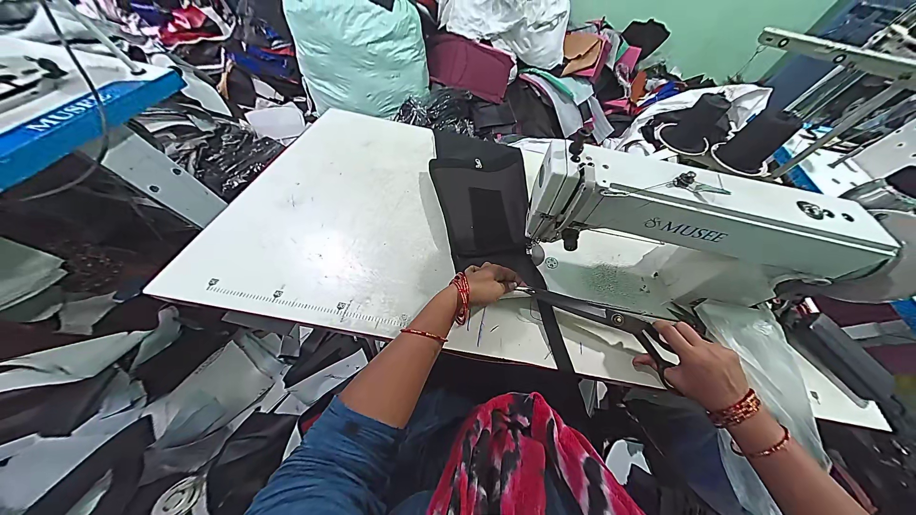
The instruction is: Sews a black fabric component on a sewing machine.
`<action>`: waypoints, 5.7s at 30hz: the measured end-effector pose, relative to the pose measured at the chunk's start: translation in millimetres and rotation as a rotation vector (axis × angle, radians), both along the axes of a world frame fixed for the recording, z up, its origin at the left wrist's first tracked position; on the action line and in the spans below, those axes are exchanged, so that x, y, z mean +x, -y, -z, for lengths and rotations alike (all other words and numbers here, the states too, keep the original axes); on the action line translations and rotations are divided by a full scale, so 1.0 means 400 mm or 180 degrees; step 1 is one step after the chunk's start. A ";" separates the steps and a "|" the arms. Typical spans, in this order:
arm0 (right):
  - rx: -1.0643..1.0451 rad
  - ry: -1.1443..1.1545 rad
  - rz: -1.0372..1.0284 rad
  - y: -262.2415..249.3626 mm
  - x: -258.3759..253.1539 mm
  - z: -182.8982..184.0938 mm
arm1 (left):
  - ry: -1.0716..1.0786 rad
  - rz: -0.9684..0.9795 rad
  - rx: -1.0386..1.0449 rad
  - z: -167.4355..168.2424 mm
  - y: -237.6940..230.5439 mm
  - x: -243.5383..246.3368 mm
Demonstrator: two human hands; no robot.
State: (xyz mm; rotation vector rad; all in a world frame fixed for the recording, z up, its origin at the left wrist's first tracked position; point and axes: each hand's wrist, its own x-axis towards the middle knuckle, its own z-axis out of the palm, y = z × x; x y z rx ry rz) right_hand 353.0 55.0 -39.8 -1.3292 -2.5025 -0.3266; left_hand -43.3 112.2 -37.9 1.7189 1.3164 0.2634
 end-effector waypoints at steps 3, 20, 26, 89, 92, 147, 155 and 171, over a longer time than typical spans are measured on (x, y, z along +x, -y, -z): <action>0.0058 0.0014 -0.0028 0.002 0.000 0.000 | 0.0119 -0.0053 0.0026 0.004 0.004 0.000; -0.0001 -0.0030 -0.0140 0.005 0.002 0.001 | 0.0140 -0.0103 0.0015 0.007 0.004 0.001; 0.0028 -0.0066 -0.0164 0.007 -0.002 0.013 | 0.0079 -0.0064 0.0012 0.002 0.006 0.000; -0.0839 -0.1533 0.0995 0.259 -0.045 0.091 | 0.2261 -0.3020 0.0657 0.060 0.101 0.124; -0.0841 -0.1388 0.0964 0.252 -0.054 0.082 | 0.2324 -0.3088 0.0673 0.068 0.099 0.123; -0.0328 -0.0382 0.1008 0.279 -0.056 0.012 | 0.1789 -0.1188 0.0985 0.059 0.187 0.106; -0.1003 -0.0791 0.1868 0.334 0.052 -0.017 | -0.1161 0.0510 -0.0722 -0.125 0.333 -0.233; -0.1240 -0.1159 0.1909 0.334 -0.038 0.013 | -0.0628 0.0269 0.2686 0.083 0.151 0.129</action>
